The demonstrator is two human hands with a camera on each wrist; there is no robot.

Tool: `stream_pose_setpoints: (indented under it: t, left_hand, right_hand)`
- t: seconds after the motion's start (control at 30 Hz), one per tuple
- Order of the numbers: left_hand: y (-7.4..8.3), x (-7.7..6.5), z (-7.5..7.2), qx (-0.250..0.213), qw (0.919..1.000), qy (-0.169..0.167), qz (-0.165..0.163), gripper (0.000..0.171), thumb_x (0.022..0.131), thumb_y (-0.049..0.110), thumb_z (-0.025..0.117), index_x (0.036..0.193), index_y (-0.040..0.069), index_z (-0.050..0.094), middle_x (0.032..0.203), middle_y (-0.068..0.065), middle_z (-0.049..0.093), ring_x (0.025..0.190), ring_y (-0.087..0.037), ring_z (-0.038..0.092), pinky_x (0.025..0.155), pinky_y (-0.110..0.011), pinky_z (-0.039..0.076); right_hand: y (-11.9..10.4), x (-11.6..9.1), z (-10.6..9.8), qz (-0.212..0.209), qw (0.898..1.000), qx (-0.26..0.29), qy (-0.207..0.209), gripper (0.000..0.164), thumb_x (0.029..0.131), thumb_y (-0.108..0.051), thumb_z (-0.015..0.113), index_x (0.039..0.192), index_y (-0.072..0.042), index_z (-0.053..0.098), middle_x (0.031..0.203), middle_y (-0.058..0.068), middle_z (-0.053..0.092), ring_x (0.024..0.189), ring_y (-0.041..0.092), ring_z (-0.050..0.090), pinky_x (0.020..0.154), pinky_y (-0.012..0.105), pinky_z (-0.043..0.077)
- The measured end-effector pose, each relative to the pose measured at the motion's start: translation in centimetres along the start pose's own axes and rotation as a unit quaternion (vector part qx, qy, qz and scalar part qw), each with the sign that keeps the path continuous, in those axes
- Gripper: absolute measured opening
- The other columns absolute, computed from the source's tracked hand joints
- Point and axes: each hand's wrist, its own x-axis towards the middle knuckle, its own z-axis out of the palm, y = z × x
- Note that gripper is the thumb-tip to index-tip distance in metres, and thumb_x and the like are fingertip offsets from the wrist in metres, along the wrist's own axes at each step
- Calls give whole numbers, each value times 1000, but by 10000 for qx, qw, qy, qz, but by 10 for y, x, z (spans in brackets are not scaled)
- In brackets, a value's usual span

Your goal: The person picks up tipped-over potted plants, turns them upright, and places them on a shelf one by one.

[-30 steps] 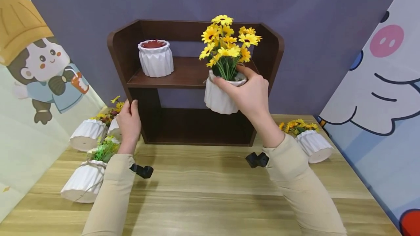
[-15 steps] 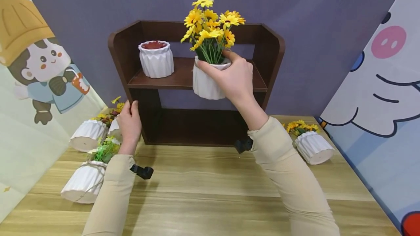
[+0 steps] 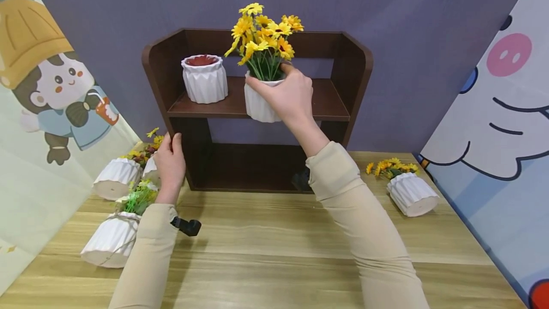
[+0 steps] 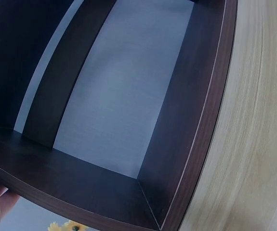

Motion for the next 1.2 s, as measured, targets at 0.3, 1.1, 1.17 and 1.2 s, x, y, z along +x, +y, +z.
stream_pose_setpoints:
  t: [0.3, 1.1, 1.17, 1.2]
  left_hand:
    - [0, -3, -2, -2, 10000, 2, 11, 36, 94, 39, 44, 93, 7, 60, 72, -18, 56, 62, -34, 45, 58, -44, 35]
    - [5, -3, -4, 2, 9999, -15, -130, 37, 94, 41, 44, 93, 7, 60, 76, -19, 58, 64, -36, 46, 61, -45, 37]
    - [5, -3, -4, 4, 9999, -4, -103, 38, 94, 41, 43, 93, 6, 60, 76, -18, 58, 64, -35, 46, 60, -45, 36]
    - [4, -3, -4, 3, 10000, -8, -95, 38, 94, 41, 43, 93, 6, 60, 76, -18, 58, 64, -35, 46, 60, -45, 37]
  right_hand:
    - [-3, 8, 18, -184, 9997, -93, 132, 73, 63, -72, 60, 108, -15, 64, 96, 3, 67, 88, 18, 57, 67, 32, 45]
    - [-14, 37, 53, 252, 9994, 126, 181, 88, 63, -66, 64, 128, -8, 50, 125, 7, 56, 114, 21, 49, 93, 31, 41]
    - [-14, 38, 56, 287, 9992, 161, 210, 90, 63, -65, 65, 130, -8, 48, 127, 7, 54, 116, 20, 48, 94, 31, 40]
    - [-14, 39, 57, 318, 9991, 191, 223, 91, 63, -65, 65, 131, -8, 47, 128, 7, 53, 117, 20, 47, 95, 31, 40]
